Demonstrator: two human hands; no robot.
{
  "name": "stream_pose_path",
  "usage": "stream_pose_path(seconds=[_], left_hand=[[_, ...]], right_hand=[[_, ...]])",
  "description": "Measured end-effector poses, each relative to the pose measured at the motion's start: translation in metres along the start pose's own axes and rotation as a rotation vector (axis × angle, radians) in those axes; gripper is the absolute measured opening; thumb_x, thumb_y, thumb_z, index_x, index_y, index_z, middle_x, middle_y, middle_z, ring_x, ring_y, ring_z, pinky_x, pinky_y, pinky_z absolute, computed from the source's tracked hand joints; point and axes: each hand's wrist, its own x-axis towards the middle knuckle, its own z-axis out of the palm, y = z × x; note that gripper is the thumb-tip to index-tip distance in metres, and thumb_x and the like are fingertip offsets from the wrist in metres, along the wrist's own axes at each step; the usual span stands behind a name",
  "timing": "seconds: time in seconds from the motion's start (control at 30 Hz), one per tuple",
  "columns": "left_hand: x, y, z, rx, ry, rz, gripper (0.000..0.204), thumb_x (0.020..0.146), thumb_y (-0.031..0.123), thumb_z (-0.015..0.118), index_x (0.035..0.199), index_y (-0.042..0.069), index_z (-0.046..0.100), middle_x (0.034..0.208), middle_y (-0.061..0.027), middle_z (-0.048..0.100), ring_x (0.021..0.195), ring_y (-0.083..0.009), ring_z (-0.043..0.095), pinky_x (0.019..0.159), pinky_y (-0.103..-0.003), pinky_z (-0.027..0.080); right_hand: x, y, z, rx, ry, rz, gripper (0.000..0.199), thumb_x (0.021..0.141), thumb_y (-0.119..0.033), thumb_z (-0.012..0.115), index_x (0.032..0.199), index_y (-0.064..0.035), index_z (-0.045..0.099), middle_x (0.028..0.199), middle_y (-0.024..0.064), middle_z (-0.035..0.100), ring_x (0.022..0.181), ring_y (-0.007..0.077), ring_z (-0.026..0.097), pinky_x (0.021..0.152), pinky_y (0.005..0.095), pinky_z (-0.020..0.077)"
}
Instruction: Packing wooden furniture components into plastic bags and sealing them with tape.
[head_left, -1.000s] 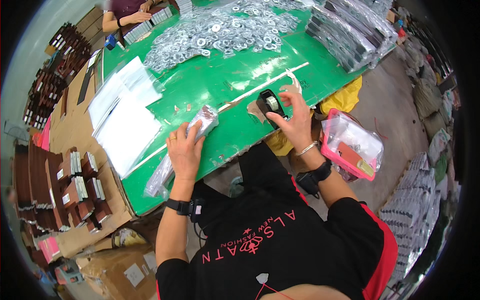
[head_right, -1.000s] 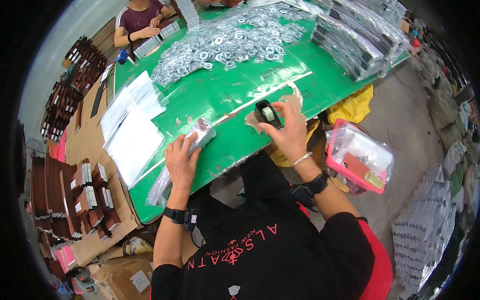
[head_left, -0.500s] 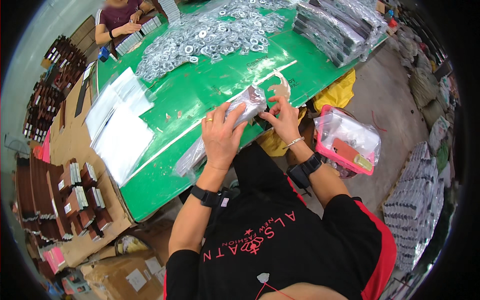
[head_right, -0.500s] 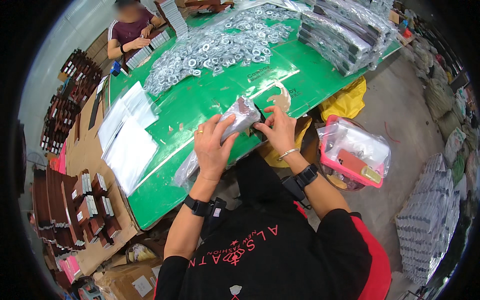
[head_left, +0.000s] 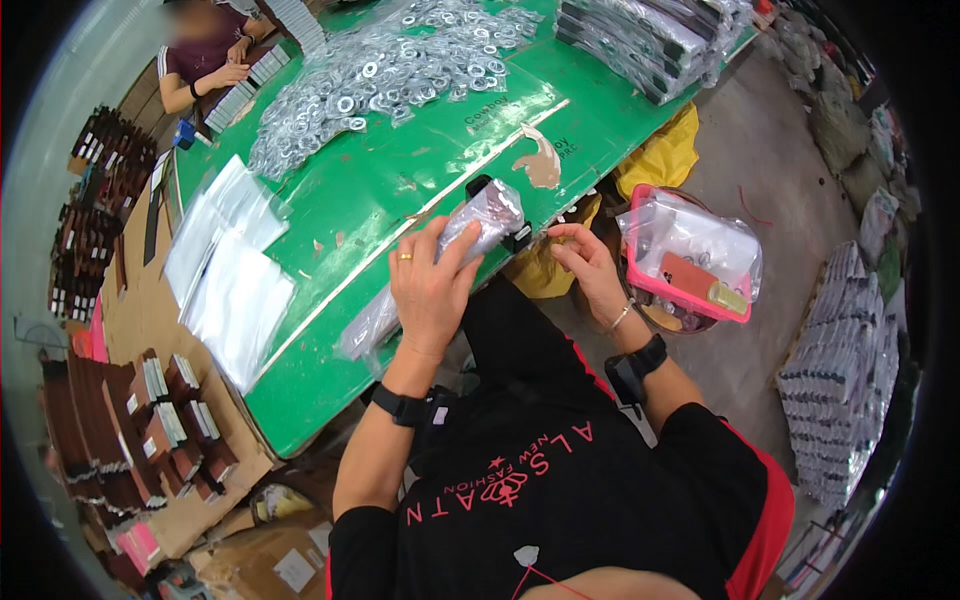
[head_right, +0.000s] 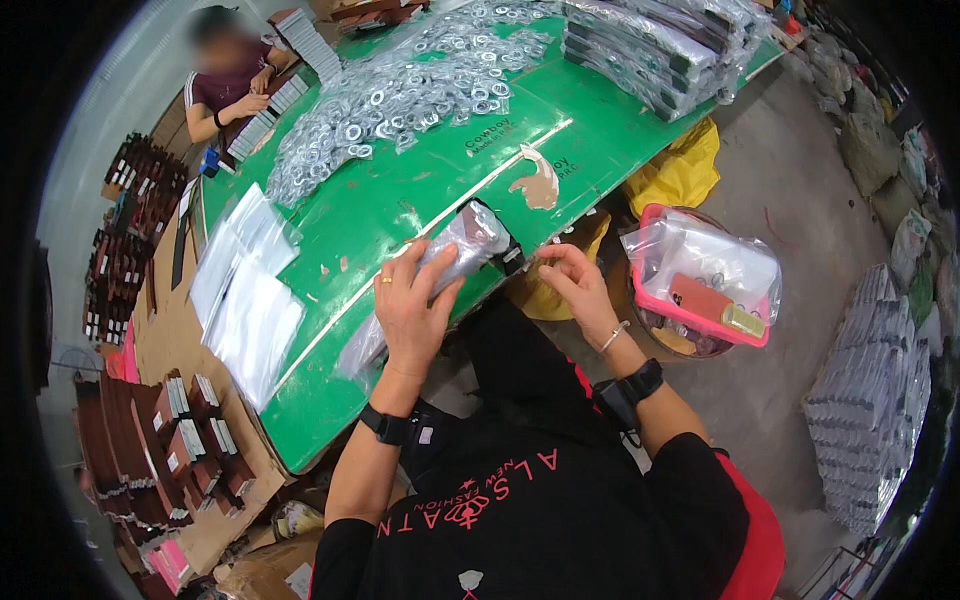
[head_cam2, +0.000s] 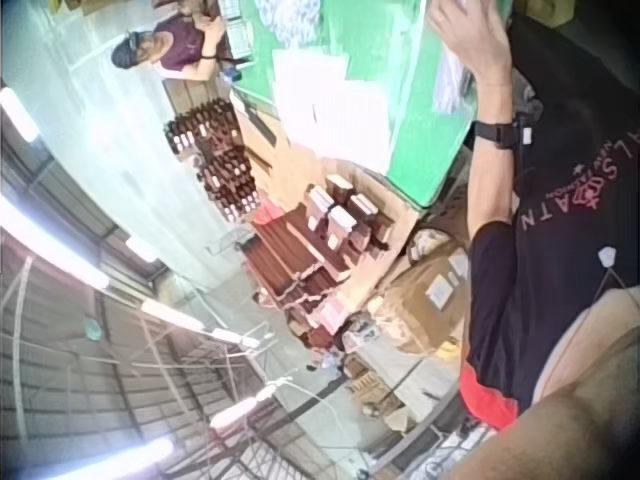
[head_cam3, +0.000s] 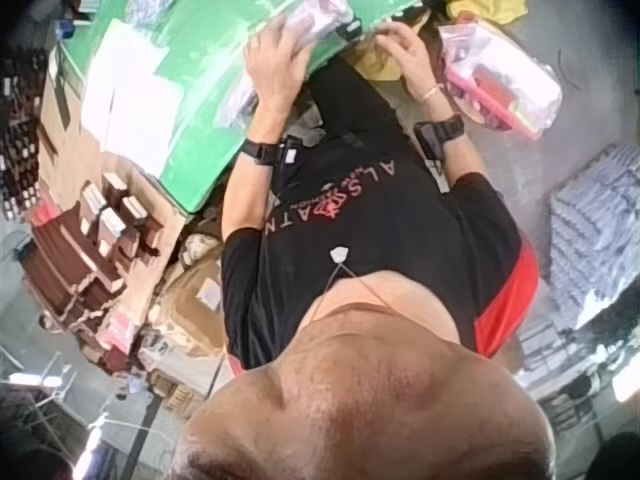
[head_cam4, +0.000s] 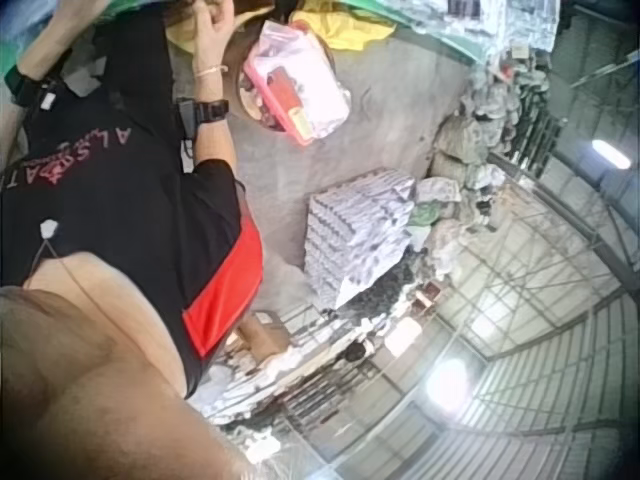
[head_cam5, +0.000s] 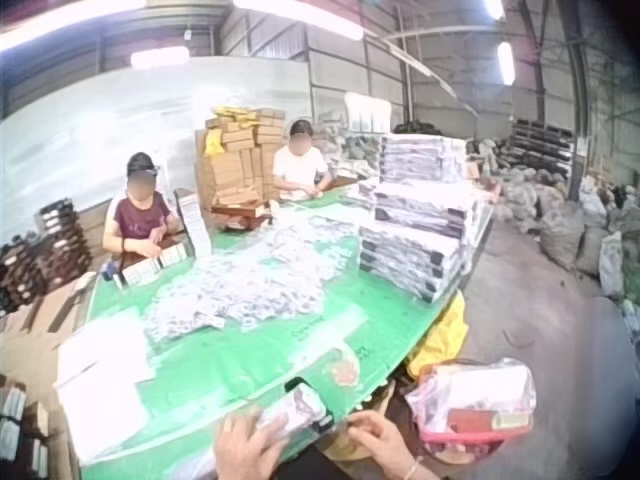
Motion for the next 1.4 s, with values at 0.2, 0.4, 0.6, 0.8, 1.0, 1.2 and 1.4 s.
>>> stream_pose_path(seconds=[0.2,0.4,0.6,0.8,1.0,1.2,1.4], left_hand=[[-0.006,0.004,0.001,0.024,-0.058,0.038,0.045,0.071,0.016,0.079,0.114,0.017,0.07,0.117,-0.0083,0.062,0.1,-0.0288,0.057,0.086,-0.041,0.043],[-0.006,0.003,0.003,0.046,-0.057,0.061,0.046,0.071,0.016,0.079,0.115,0.018,0.069,0.117,-0.008,0.062,0.099,-0.0288,0.057,0.085,-0.041,0.044],[-0.008,-0.001,-0.003,0.027,-0.032,0.055,0.045,0.072,0.016,0.078,0.115,0.019,0.069,0.118,-0.0079,0.061,0.1,-0.0289,0.056,0.086,-0.041,0.044],[-0.02,-0.03,-0.032,0.176,0.013,0.036,0.048,0.071,0.015,0.077,0.118,0.021,0.068,0.118,-0.0081,0.06,0.101,-0.029,0.056,0.085,-0.042,0.043],[-0.083,-0.059,-0.059,0.564,-0.096,0.048,0.042,0.079,0.014,0.063,0.12,0.023,0.063,0.121,-0.0103,0.057,0.102,-0.0277,0.056,0.083,-0.04,0.044],[-0.098,-0.044,-0.037,0.605,-0.008,-0.017,0.037,0.08,0.016,0.06,0.116,0.024,0.062,0.119,-0.008,0.057,0.101,-0.025,0.056,0.081,-0.038,0.045],[-0.098,-0.04,-0.034,0.578,0.019,-0.07,0.039,0.08,0.012,0.06,0.116,0.024,0.065,0.127,-0.0068,0.053,0.101,-0.0239,0.056,0.081,-0.037,0.045]], right_hand=[[0.011,0.04,0.015,0.184,0.062,0.098,0.014,0.094,-0.019,0.067,0.104,-0.0101,0.064,0.074,-0.0104,0.054,0.065,-0.001,0.043,0.058,0.0183,0.0321],[0.04,0.061,0.006,-0.149,0.104,-0.077,0.015,0.09,-0.02,0.069,0.088,-0.0052,0.065,0.061,-0.0075,0.054,0.054,0.0019,0.043,0.051,0.022,0.0329],[0.049,0.034,0.0,-0.623,0.04,-0.094,0.024,0.083,-0.026,0.073,0.08,-0.0028,0.067,0.064,0.0083,0.066,0.058,0.0187,0.064,0.055,0.0348,0.0466],[0.02,0.082,-0.015,-1.047,-0.116,-0.122,0.017,0.083,-0.024,0.073,0.078,-0.0078,0.068,0.067,0.0072,0.067,0.064,0.0197,0.066,0.061,0.0342,0.0499],[0.02,-0.022,0.112,-0.102,-0.419,-0.06,0.013,0.092,-0.018,0.069,0.09,-0.0065,0.063,0.067,-0.0081,0.054,0.057,-0.001,0.043,0.05,0.0192,0.0308],[0.029,-0.012,0.179,-0.218,-0.349,-0.162,0.017,0.087,-0.02,0.071,0.086,-0.004,0.064,0.059,-0.001,0.059,0.054,0.0048,0.05,0.049,0.0259,0.0358],[0.032,-0.001,0.181,-0.613,-0.226,-0.18,0.025,0.082,-0.027,0.071,0.081,-0.0027,0.066,0.06,0.0084,0.064,0.053,0.0212,0.06,0.052,0.0358,0.0441]])
